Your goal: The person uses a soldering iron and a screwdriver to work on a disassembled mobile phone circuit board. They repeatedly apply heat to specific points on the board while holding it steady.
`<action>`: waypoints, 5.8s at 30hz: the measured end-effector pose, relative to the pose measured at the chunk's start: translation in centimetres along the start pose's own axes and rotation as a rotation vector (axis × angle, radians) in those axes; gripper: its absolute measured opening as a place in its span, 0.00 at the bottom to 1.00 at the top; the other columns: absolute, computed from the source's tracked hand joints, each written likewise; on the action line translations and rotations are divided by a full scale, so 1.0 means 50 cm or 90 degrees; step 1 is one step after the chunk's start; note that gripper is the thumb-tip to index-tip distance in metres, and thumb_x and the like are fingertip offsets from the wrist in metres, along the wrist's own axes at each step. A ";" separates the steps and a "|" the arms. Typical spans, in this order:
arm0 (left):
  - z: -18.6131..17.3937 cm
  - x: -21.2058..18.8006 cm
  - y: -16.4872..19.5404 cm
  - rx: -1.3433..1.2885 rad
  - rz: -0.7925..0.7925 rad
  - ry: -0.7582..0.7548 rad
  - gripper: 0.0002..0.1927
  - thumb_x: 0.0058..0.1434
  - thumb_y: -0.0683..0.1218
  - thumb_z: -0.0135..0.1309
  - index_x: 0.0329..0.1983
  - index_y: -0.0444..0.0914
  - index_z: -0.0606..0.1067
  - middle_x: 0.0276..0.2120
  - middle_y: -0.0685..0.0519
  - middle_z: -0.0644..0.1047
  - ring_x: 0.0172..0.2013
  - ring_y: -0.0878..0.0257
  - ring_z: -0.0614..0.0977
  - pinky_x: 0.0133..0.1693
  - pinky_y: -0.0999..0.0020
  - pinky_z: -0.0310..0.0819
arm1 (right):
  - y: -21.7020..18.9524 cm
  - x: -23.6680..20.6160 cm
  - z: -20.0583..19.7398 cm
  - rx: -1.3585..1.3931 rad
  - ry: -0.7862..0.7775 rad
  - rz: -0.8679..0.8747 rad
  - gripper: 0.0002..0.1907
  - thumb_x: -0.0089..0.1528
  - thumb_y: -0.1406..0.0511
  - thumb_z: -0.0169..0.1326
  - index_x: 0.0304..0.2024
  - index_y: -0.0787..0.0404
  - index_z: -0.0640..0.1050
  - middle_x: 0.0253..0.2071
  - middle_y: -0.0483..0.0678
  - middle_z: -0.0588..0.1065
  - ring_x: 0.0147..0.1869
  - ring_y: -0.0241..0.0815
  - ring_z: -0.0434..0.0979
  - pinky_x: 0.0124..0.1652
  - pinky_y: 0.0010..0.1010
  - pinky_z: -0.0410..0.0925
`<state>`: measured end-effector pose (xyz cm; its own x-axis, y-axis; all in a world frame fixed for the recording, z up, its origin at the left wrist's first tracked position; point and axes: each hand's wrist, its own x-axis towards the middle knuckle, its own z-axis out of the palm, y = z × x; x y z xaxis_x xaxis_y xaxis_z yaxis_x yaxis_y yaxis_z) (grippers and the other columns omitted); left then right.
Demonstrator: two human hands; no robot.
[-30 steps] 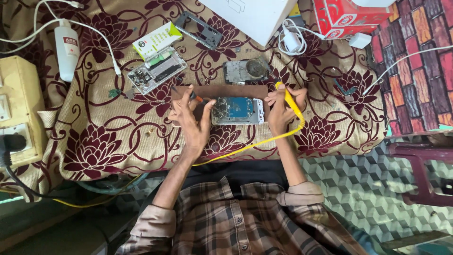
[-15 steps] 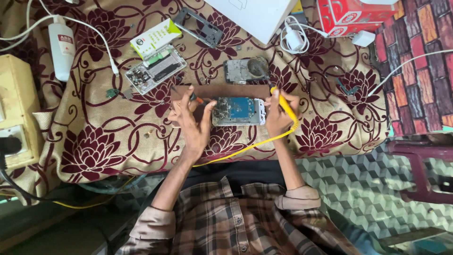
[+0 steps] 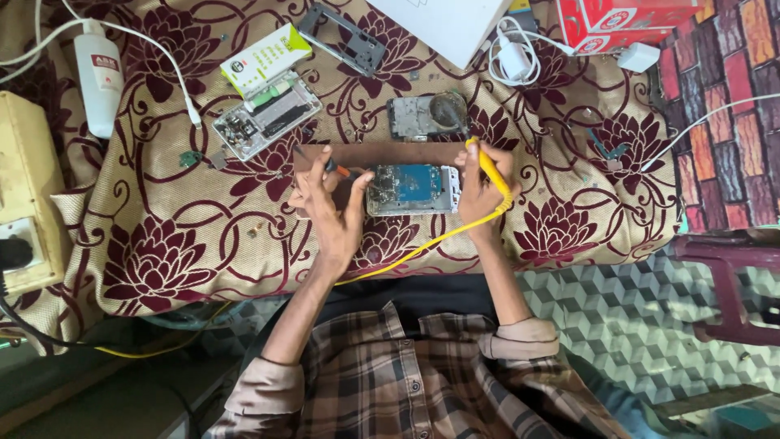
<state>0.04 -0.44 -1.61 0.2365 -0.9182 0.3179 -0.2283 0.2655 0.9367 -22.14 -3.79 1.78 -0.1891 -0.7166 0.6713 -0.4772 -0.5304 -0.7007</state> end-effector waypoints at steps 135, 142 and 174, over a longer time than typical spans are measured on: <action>-0.004 -0.002 -0.002 0.083 0.118 0.025 0.34 0.80 0.52 0.53 0.78 0.41 0.48 0.41 0.54 0.84 0.48 0.65 0.75 0.61 0.51 0.53 | 0.099 -0.119 -0.164 0.528 0.083 0.328 0.23 0.74 0.50 0.38 0.46 0.63 0.70 0.25 0.47 0.68 0.25 0.37 0.65 0.38 0.31 0.66; -0.009 0.000 0.008 0.125 0.110 0.028 0.36 0.78 0.50 0.56 0.77 0.40 0.48 0.42 0.53 0.84 0.48 0.62 0.74 0.60 0.50 0.50 | 0.110 -0.136 -0.164 0.489 0.109 0.315 0.19 0.76 0.53 0.41 0.44 0.62 0.70 0.25 0.47 0.67 0.26 0.36 0.65 0.37 0.29 0.65; -0.012 -0.001 0.016 0.120 0.148 0.022 0.36 0.77 0.45 0.56 0.77 0.39 0.48 0.42 0.55 0.83 0.46 0.68 0.75 0.57 0.56 0.53 | 0.113 -0.159 -0.162 0.365 0.060 0.206 0.17 0.77 0.57 0.35 0.46 0.63 0.67 0.38 0.49 0.69 0.28 0.39 0.67 0.28 0.27 0.65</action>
<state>0.41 -0.03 -0.80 0.1881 -0.8281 0.5281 -0.4503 0.4052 0.7957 -30.28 2.59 -5.56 -0.3328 -0.8514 0.4055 0.1440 -0.4708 -0.8704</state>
